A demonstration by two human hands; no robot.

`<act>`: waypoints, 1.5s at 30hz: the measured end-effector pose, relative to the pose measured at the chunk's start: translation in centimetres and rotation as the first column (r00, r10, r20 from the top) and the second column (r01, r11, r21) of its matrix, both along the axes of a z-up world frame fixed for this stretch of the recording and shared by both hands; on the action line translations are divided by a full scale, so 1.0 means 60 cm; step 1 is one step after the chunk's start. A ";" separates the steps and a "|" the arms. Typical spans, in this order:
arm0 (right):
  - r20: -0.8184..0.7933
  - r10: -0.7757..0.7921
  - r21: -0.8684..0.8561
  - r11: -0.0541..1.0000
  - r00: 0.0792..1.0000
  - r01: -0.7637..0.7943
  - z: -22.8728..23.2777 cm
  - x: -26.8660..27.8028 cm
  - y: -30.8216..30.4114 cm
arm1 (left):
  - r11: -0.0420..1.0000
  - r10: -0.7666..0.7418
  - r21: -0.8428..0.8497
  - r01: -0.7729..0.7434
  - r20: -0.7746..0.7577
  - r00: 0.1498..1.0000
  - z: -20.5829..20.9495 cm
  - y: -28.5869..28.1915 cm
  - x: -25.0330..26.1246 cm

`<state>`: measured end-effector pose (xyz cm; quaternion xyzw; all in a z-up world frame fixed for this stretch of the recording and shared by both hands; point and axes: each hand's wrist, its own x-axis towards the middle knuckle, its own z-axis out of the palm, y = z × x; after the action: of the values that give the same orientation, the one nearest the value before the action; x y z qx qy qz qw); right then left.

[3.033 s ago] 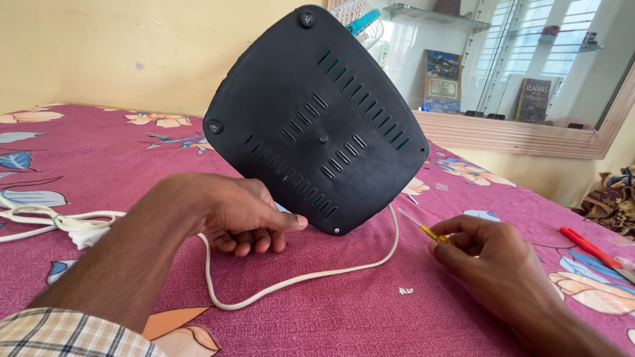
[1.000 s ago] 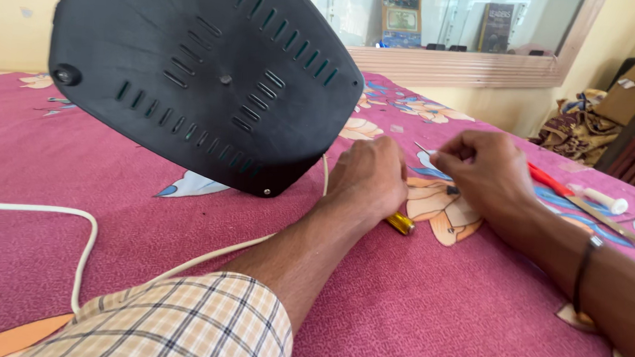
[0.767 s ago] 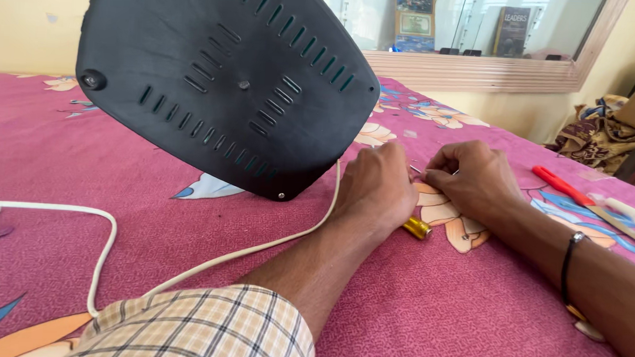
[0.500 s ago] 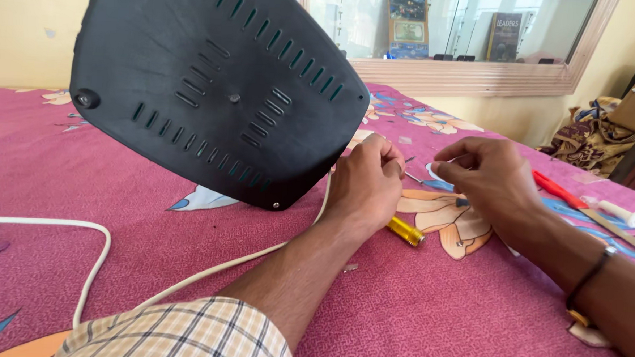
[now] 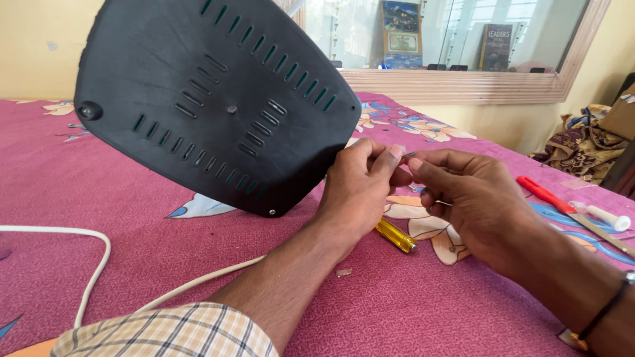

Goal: The person uses a yellow screwdriver to remove screws from the base of a small electric fan. They unscrew multiple fasteners, place them on the bed, and reposition the fan to access different screws, continuing the disassembly process.

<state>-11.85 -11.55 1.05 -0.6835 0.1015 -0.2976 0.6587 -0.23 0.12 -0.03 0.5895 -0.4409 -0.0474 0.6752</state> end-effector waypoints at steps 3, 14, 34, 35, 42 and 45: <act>0.003 -0.038 0.060 0.997 0.999 0.037 -0.002 0.005 -0.004 | 0.998 -0.006 0.068 0.011 -0.075 0.997 -0.003 0.000 -0.003; 0.021 -0.032 0.141 0.990 0.999 0.029 0.007 -0.006 -0.004 | 0.963 0.271 -0.068 -0.263 0.281 0.921 0.047 0.041 -0.038; 0.118 -0.020 -0.086 0.996 0.993 0.030 0.029 0.030 0.067 | 0.638 0.021 0.017 -0.770 0.999 0.040 0.253 0.161 0.075; 0.138 -0.009 -0.085 0.996 0.990 0.020 0.032 0.030 0.073 | 0.641 0.045 0.007 -0.768 0.998 0.046 0.249 0.160 0.072; 0.205 -0.035 -0.045 0.998 0.978 0.045 0.052 0.039 0.113 | 0.543 0.093 0.064 -0.837 0.986 0.136 0.241 0.159 0.055; 0.212 -0.037 -0.061 0.997 0.977 0.051 0.056 0.042 0.122 | 0.549 0.118 0.049 -0.834 0.984 0.136 0.240 0.159 0.059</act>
<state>-9.34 -4.23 4.44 -0.6672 0.0363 -0.3861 0.6359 3.30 9.63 14.35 0.7993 -0.4552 0.3901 0.0418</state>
